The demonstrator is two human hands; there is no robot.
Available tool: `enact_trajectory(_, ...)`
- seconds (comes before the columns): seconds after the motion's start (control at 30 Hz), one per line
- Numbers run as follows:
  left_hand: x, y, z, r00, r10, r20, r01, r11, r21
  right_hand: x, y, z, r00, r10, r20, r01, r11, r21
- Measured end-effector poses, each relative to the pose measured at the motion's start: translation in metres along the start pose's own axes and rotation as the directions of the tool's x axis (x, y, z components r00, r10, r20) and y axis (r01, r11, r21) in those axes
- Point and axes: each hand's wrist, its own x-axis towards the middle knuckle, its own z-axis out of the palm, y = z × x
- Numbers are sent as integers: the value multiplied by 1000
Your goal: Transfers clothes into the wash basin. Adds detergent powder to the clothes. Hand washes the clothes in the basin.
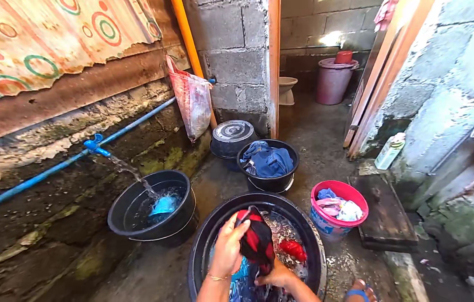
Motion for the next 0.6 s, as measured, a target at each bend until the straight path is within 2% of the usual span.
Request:
enact_trajectory(0.03, -2, 13, 1, 999, 42, -14, -43, 995, -94, 2, 4, 3, 999, 6, -31, -5, 1000, 29)
enact_trajectory(0.1, -4, 24, -9, 995, 87, -52, -99, 952, -291, -2, -9, 4, 990, 9, -138, 18, 980, 199)
enact_trajectory(0.17, -4, 16, -32, 993, 79, -87, -110, 887, -448, -8, -25, -4, 979, 29, -204, 51, 924, 378)
enact_trajectory(0.2, -4, 6, -49, 991, 60, -120, -109, 878, -467, -12, -32, -9, 972, 42, -233, 72, 885, 461)
enact_trajectory(0.23, -4, -8, -70, 988, 40, -150, -99, 909, -405, -14, -38, -15, 960, 54, -274, 104, 841, 531)
enact_trajectory(0.27, -6, -24, -92, 975, 5, -221, -61, 967, -249, -15, -45, -22, 949, 62, -308, 136, 801, 583)
enact_trajectory(0.3, -10, -43, -113, 950, -51, -309, 57, 998, 9, -17, -53, -26, 938, 62, -340, 166, 782, 601)
enact_trajectory(0.33, -15, -61, -133, 924, -161, -346, 249, 941, 229, -19, -62, -28, 932, 38, -360, 192, 791, 581)
enact_trajectory(0.37, -18, -78, -145, 881, -308, -360, 432, 834, 342, -19, -74, -26, 929, 1, -371, 211, 821, 531)
enact_trajectory(0.4, -20, -96, -147, 803, -478, -356, 588, 736, 335, -19, -86, -20, 928, -37, -370, 219, 858, 464)
enact_trajectory(0.47, -25, -137, -142, 650, -722, -236, 755, 649, 92, -22, -105, 3, 934, -125, -336, 234, 922, 308)
enact_trajectory(0.53, -25, -159, -125, 634, -768, -88, 756, 640, -137, -28, -120, 26, 949, -198, -244, 241, 957, 160)
enact_trajectory(0.57, -26, -151, -106, 632, -769, -99, 738, 635, -227, -33, -127, 36, 958, -219, -184, 244, 962, 124)
enact_trajectory(0.6, -30, -123, -77, 605, -771, -199, 711, 635, -300, -39, -132, 44, 964, -235, -129, 252, 957, 145)
